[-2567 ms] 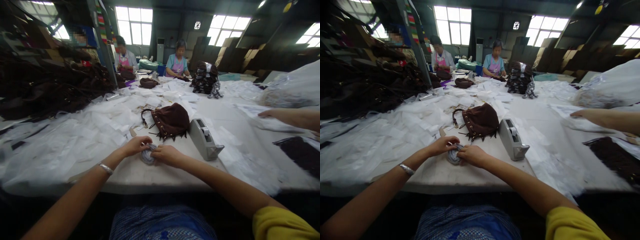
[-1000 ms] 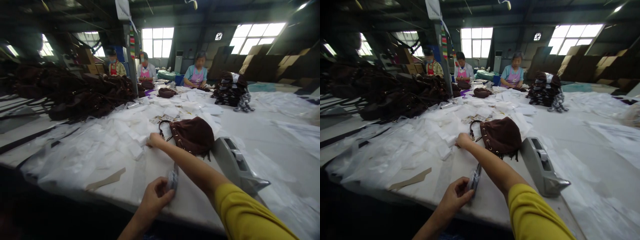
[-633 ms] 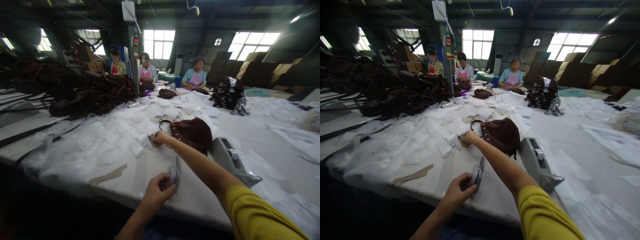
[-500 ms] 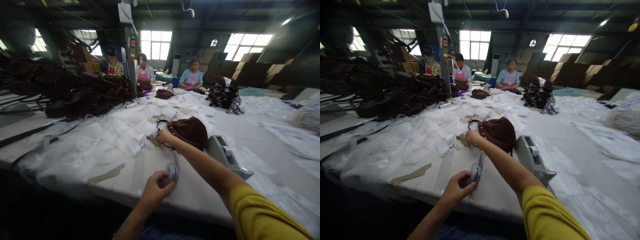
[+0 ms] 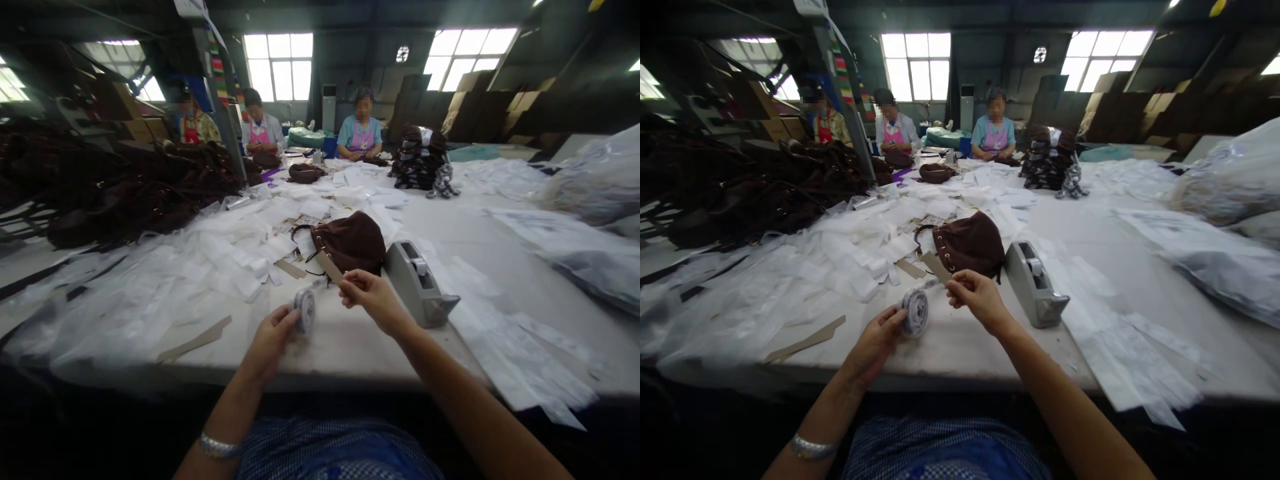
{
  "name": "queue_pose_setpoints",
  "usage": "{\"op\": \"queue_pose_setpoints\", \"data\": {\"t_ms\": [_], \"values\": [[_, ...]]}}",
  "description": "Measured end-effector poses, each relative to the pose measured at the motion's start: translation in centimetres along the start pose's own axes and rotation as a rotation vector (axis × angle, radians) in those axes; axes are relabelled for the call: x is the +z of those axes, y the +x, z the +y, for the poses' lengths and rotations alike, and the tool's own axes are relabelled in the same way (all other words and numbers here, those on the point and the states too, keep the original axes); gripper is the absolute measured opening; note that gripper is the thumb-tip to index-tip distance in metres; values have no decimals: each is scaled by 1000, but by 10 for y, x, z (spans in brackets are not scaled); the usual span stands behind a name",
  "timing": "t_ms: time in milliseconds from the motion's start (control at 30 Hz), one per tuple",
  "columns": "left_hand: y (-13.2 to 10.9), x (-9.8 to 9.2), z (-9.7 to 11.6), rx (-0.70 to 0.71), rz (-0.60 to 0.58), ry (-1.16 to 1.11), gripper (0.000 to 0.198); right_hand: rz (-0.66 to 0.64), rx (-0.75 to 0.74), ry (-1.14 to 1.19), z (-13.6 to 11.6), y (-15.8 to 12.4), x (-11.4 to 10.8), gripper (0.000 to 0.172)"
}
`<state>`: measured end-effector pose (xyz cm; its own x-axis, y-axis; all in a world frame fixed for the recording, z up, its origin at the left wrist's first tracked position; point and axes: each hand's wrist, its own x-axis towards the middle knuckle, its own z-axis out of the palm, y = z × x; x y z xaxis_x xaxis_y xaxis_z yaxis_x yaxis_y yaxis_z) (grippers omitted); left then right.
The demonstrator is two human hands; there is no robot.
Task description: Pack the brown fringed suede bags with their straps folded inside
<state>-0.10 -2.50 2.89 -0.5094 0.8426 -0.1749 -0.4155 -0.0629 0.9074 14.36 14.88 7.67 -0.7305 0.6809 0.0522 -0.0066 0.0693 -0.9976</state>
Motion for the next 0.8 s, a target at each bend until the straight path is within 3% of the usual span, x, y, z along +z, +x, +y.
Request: {"op": "queue_pose_setpoints", "data": {"t_ms": [133, 267, 400, 600, 800], "values": [[4, 2, 8, -13, 57, -68, 35, -93, 122, -21, 13, -34, -10, 41], [5, 3, 12, 21, 60, 7, 34, -172, 190, -81, 26, -43, -14, 35], [4, 0, 12, 33, 32, 137, 36, -262, 163, -161, 28, -49, -13, 28], [-3, 9, 16, 82, -7, 379, 36, -284, 57, -178, 25, -44, 1, 24], [-6, 19, 13, 113, -49, 513, 41, -254, 14, -37, 40, -23, 24, 29]]}}
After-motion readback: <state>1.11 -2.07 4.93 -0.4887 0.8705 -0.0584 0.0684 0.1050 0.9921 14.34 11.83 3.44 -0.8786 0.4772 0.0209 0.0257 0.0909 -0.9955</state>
